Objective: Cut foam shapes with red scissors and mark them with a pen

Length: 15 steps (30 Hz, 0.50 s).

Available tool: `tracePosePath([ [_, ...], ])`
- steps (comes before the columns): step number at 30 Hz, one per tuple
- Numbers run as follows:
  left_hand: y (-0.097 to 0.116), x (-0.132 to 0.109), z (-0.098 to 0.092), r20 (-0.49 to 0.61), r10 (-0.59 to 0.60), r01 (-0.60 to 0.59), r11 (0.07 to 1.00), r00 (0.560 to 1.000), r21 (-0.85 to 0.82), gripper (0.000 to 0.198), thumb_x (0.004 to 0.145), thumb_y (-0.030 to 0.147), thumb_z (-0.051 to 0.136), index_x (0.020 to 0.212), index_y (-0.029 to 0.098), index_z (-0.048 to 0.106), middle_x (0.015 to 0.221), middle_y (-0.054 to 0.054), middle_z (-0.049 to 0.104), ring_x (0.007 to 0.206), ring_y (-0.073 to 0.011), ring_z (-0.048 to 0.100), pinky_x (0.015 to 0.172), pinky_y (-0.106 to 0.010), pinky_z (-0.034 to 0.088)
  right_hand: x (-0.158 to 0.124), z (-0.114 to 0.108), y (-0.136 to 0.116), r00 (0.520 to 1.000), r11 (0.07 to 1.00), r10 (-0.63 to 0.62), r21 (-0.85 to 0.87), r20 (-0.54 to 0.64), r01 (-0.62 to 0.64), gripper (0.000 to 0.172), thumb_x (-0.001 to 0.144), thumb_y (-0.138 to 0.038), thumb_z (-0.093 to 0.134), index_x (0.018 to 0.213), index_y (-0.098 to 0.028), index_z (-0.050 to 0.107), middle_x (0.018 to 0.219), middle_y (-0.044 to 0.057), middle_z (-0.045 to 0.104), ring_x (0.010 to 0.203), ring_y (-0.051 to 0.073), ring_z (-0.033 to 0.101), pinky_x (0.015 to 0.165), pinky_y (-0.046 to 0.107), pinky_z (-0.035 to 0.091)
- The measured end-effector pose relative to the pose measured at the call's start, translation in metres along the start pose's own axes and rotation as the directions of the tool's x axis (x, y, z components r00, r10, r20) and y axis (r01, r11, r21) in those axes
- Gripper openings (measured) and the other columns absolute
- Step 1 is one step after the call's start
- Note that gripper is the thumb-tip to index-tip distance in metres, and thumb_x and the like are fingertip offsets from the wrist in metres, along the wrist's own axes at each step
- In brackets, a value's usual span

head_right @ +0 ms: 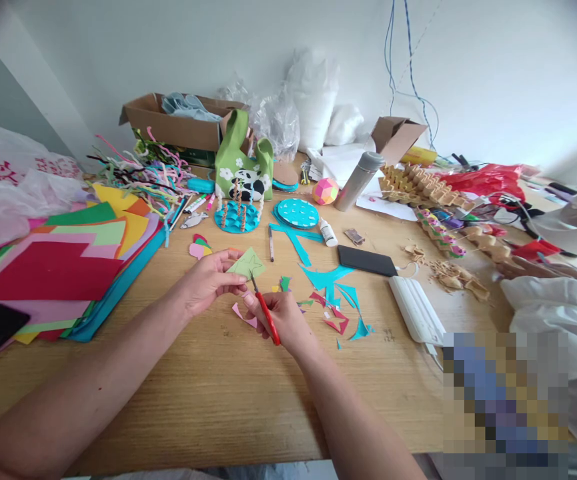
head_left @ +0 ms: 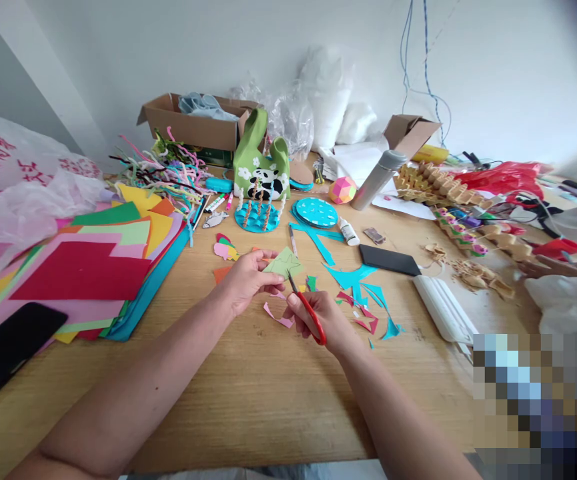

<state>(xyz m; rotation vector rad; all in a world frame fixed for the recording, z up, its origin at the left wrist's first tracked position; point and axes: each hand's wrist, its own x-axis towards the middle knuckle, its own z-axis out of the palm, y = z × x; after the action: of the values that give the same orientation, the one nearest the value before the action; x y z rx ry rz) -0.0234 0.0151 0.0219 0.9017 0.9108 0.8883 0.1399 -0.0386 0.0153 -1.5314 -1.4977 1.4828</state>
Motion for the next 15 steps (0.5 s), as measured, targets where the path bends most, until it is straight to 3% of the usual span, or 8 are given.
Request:
tracePosePath([
  [6, 0.0024, -0.0007, 0.0015, -0.039, -0.015, 0.017, 0.999, 0.999, 0.033, 0.045, 0.064, 0.003, 0.066, 0.106, 0.012, 0.055, 0.075, -0.002, 0.065, 0.054, -0.0112, 0.061, 0.051, -0.022, 0.046, 0.0005, -0.0006, 0.0010, 1.000, 1.000, -0.006, -0.020, 0.005, 0.006, 0.053, 0.074, -0.063, 0.061, 0.065, -0.011, 0.066, 0.045, 0.000, 0.052, 0.037, 0.008, 0.046, 0.037, 0.018, 0.031],
  [15, 0.0041, 0.0008, -0.0006, -0.120, 0.055, -0.055, 0.998, 0.991, 0.001, 0.038, 0.061, 0.007, 0.069, 0.099, 0.012, 0.061, 0.072, -0.001, 0.065, 0.056, -0.0098, 0.058, 0.050, -0.021, 0.044, -0.0011, 0.0000, -0.0020, 1.000, 0.999, 0.007, -0.051, 0.021, -0.006, 0.056, 0.073, -0.067, 0.060, 0.068, -0.011, 0.068, 0.049, 0.001, 0.054, 0.041, 0.008, 0.049, 0.037, 0.017, 0.031],
])
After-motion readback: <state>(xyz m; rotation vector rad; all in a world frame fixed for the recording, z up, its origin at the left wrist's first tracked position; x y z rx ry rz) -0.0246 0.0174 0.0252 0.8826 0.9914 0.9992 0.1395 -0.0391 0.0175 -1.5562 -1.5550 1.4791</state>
